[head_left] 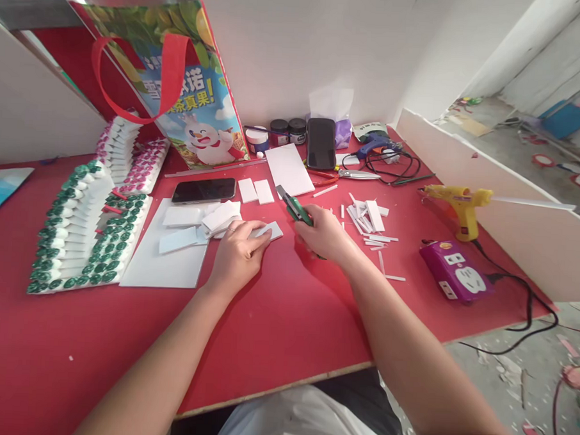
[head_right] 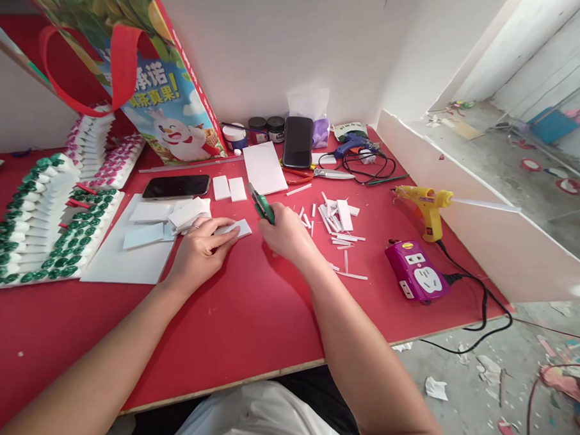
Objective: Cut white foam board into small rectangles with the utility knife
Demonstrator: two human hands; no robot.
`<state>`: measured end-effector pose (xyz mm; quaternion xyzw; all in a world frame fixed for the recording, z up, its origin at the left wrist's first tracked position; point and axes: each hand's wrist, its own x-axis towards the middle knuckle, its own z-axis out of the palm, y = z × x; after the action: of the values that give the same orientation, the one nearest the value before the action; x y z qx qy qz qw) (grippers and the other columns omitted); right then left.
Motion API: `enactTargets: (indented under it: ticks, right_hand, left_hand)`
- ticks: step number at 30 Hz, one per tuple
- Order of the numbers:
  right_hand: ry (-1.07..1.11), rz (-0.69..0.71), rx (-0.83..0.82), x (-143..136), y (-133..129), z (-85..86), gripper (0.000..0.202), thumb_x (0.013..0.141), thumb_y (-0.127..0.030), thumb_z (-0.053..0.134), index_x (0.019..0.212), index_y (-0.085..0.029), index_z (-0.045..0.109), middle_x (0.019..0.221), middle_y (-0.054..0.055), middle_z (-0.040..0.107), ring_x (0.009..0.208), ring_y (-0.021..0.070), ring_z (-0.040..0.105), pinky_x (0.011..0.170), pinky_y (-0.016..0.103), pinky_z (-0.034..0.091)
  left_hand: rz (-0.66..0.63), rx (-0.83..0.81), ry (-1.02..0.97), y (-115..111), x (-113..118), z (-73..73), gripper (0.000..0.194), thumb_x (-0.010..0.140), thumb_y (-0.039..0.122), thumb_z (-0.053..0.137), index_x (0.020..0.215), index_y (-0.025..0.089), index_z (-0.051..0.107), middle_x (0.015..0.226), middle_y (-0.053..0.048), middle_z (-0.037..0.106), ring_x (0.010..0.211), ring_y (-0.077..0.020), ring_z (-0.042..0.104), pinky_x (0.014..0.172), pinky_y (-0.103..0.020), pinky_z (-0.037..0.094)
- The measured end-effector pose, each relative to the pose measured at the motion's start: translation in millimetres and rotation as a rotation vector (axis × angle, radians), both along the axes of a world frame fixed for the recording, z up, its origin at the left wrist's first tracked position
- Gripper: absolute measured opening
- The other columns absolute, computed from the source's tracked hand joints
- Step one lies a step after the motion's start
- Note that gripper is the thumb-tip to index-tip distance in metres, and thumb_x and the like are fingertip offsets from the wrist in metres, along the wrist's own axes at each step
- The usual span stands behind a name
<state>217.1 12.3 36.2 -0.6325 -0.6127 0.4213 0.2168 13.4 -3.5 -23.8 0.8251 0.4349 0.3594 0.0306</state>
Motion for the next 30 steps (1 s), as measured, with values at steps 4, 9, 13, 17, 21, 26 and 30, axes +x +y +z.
enactTargets:
  ticks: [4, 9, 13, 17, 21, 26, 30]
  right_hand:
    - [-0.329, 0.179, 0.077, 6.1, -17.3, 23.6, 0.017, 0.092, -0.02, 0.045, 0.101, -0.019, 0.06, 0.081, 0.005, 0.068, 0.063, 0.0163, 0.056, 0.052, 0.024, 0.033]
    - [-0.401, 0.288, 0.011, 3.1, -29.1, 33.7, 0.04, 0.096, -0.019, 0.044, 0.134, -0.02, 0.056, 0.103, 0.011, 0.073, 0.085, 0.0219, 0.066, 0.063, 0.024, 0.038]
    - [-0.449, 0.312, 0.003, -5.0, -29.2, 35.7, 0.051, 0.098, -0.021, 0.042, 0.149, -0.019, 0.045, 0.114, 0.014, 0.073, 0.096, 0.0264, 0.069, 0.067, 0.026, 0.041]
    - [-0.512, 0.346, -0.007, -9.4, -30.6, 40.0, 0.052, 0.097, -0.018, 0.04, 0.148, -0.016, 0.045, 0.109, 0.014, 0.073, 0.094, 0.0273, 0.069, 0.064, 0.028, 0.04]
    - [-0.56, 0.374, -0.001, -10.7, -32.6, 44.6, 0.045, 0.096, -0.015, 0.038, 0.139, -0.015, 0.051, 0.101, 0.012, 0.073, 0.088, 0.026, 0.069, 0.058, 0.028, 0.035]
    - [-0.662, 0.415, 0.001, -16.4, -30.4, 50.8, 0.039, 0.091, -0.01, 0.042, 0.128, -0.013, 0.055, 0.094, 0.013, 0.073, 0.083, 0.0264, 0.069, 0.052, 0.029, 0.029]
    - [-0.721, 0.447, 0.006, -19.6, -29.1, 55.6, 0.034, 0.092, -0.008, 0.042, 0.122, -0.012, 0.057, 0.096, 0.014, 0.073, 0.087, 0.0257, 0.07, 0.054, 0.029, 0.03]
  left_hand:
    - [0.025, 0.011, 0.002, 0.2, 3.1, 0.3, 0.021, 0.097, 0.019, 0.056, 0.099, 0.02, 0.077, 0.105, -0.01, 0.073, 0.094, -0.0234, 0.059, 0.083, -0.041, 0.051]
    - [0.043, 0.029, 0.036, 1.6, 5.5, 0.6, 0.024, 0.098, 0.021, 0.054, 0.097, 0.019, 0.078, 0.103, -0.011, 0.072, 0.09, -0.0238, 0.055, 0.082, -0.041, 0.05]
    - [0.049, 0.009, 0.061, 1.5, 5.4, 1.2, 0.026, 0.099, 0.021, 0.051, 0.099, 0.02, 0.077, 0.105, -0.01, 0.072, 0.092, -0.0245, 0.054, 0.083, -0.041, 0.049]
    - [0.053, -0.001, 0.079, 0.9, 5.2, 2.4, 0.027, 0.099, 0.021, 0.049, 0.1, 0.019, 0.077, 0.106, -0.011, 0.071, 0.094, -0.0253, 0.054, 0.085, -0.042, 0.049]
    - [0.048, -0.004, 0.085, 0.5, 6.2, 4.5, 0.028, 0.099, 0.019, 0.049, 0.098, 0.018, 0.077, 0.105, -0.012, 0.07, 0.092, -0.0251, 0.053, 0.083, -0.041, 0.049]
    - [0.051, -0.02, 0.088, 0.5, 6.7, 5.1, 0.029, 0.099, 0.018, 0.047, 0.098, 0.019, 0.076, 0.103, -0.012, 0.068, 0.091, -0.025, 0.051, 0.082, -0.041, 0.048]
    - [0.047, -0.025, 0.093, 1.4, 6.0, 4.2, 0.029, 0.098, 0.017, 0.047, 0.099, 0.019, 0.076, 0.103, -0.012, 0.067, 0.091, -0.0252, 0.05, 0.081, -0.04, 0.048]
